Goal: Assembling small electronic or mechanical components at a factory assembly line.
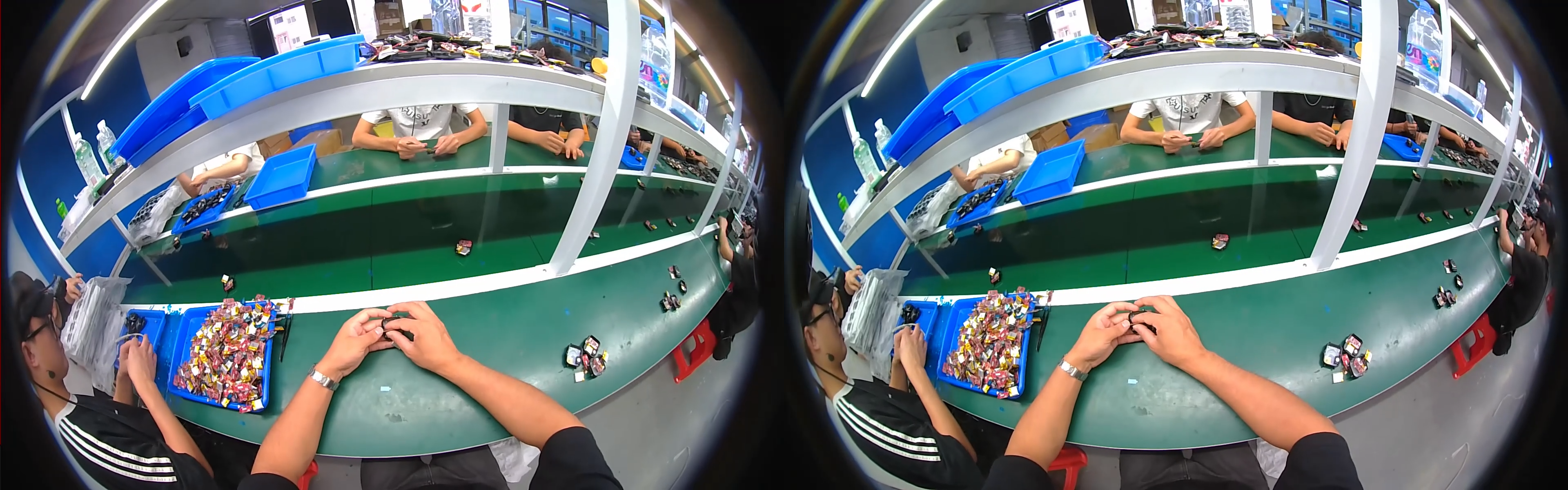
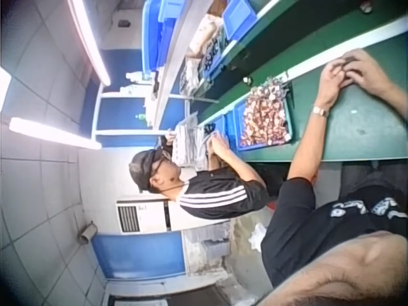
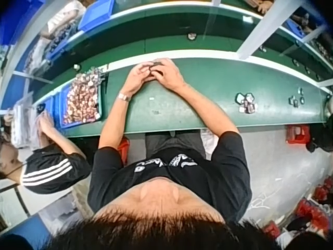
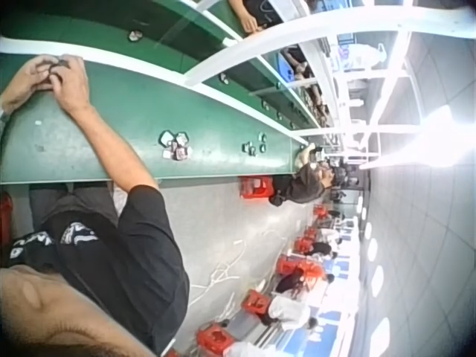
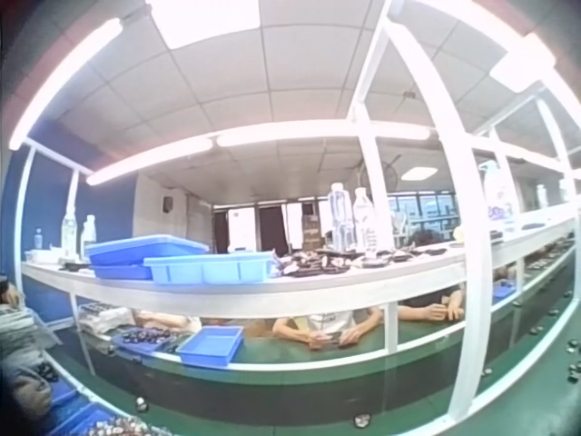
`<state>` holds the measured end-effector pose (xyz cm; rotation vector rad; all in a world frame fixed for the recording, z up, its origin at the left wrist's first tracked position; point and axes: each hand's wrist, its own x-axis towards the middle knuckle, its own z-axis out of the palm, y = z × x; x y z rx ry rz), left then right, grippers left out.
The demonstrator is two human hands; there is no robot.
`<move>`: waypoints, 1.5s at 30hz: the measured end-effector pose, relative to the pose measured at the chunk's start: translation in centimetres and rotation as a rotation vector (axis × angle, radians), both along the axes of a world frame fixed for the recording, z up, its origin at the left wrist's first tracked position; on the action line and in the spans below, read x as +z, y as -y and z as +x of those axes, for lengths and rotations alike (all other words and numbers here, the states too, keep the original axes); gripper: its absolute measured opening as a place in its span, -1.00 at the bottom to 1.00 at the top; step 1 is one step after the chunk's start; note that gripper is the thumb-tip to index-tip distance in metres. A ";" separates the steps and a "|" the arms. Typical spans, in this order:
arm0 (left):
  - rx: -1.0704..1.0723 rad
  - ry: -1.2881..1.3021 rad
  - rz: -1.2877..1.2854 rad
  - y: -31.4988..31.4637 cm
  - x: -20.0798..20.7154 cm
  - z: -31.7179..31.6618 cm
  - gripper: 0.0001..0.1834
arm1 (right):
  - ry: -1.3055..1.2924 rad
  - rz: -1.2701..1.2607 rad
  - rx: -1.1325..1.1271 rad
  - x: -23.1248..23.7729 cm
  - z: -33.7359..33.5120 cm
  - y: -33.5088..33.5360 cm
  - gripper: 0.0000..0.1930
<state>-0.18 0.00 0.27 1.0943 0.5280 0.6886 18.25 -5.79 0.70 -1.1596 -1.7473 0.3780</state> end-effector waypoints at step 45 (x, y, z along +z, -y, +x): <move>0.131 -0.007 0.038 0.6 0.0 0.6 -0.70 | 0.046 0.236 -0.096 0.2 -1.0 -0.5 -0.83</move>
